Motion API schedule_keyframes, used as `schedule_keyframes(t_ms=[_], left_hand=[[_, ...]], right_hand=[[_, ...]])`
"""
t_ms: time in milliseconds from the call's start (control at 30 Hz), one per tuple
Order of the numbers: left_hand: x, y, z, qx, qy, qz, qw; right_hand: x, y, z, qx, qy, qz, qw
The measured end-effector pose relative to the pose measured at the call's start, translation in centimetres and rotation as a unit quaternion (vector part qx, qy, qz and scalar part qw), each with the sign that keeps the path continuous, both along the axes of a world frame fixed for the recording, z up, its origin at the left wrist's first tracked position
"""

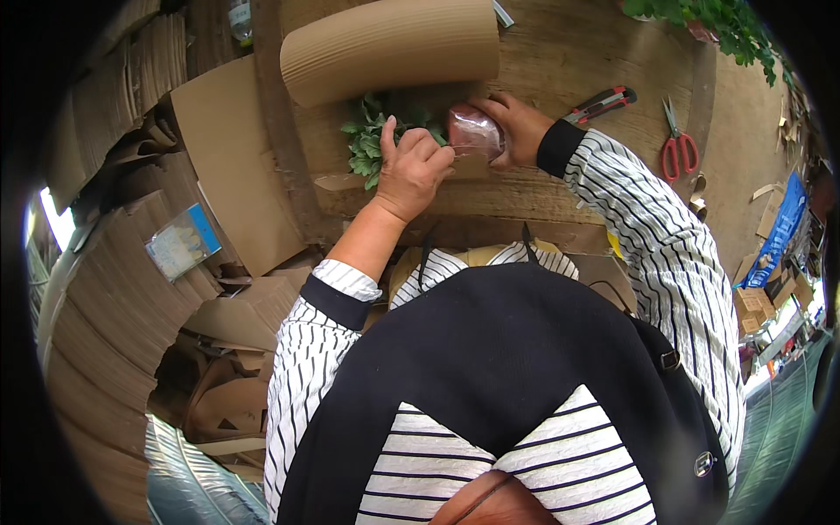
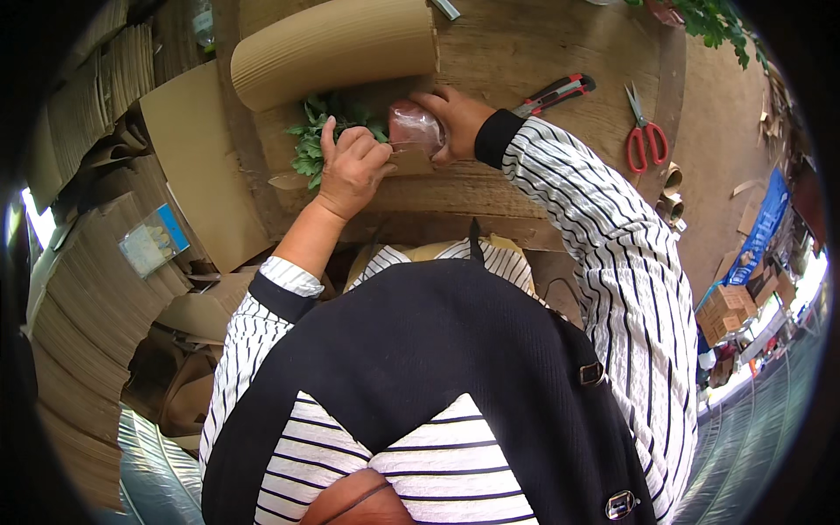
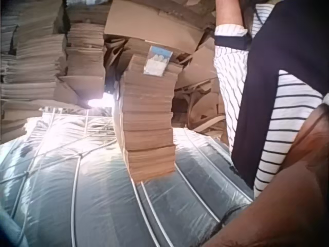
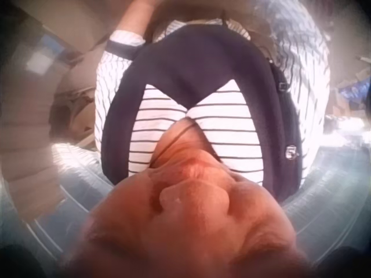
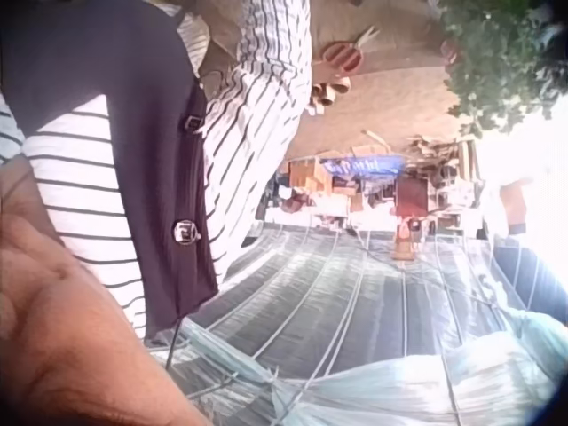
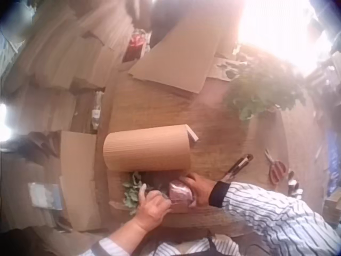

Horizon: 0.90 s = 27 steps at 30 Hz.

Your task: The person assembles cylindrical cardboard planters by wrapping corrugated cardboard around a plastic bottle, securing it with tape, and trimming the edges with scissors. They then place a small potted plant inside the finished planter.

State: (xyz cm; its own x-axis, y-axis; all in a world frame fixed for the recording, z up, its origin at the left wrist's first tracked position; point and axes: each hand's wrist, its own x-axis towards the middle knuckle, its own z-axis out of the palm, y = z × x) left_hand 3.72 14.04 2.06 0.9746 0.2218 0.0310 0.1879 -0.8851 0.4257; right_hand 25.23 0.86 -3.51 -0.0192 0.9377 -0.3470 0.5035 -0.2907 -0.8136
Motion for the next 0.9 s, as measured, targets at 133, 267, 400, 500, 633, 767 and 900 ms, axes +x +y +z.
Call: schedule_keyframes(t_ms=[133,267,400,500,633,767,900], left_hand=[[0.1,-0.2,0.2,-0.002,0.001,-0.005,1.000],[-0.2,-0.3,0.2,0.001,0.004,-0.024,1.000],[0.2,-0.3,0.6,-0.004,0.013,-0.023,1.000],[0.2,-0.8,1.6,-0.009,0.021,-0.017,1.000],[-0.3,-2.0,2.1,-0.026,0.051,-0.039,0.998],[0.9,-1.4,1.2,-0.051,0.051,-0.059,0.996],[1.9,0.0,-0.3,-0.089,0.072,-0.063,0.991]], right_hand=[[0.2,-0.3,0.3,-0.009,0.011,0.001,1.000],[0.5,-0.2,0.8,-0.039,0.014,0.006,0.999],[0.4,-0.1,0.5,-0.034,0.003,0.018,0.999],[-0.5,-0.9,0.4,-0.074,0.015,0.034,0.997],[-1.8,-1.6,0.8,-0.108,0.038,0.070,0.991],[-1.4,-2.0,-1.0,-0.080,0.077,0.048,0.993],[-1.3,-2.1,0.9,-0.082,-0.018,-0.003,0.996]])
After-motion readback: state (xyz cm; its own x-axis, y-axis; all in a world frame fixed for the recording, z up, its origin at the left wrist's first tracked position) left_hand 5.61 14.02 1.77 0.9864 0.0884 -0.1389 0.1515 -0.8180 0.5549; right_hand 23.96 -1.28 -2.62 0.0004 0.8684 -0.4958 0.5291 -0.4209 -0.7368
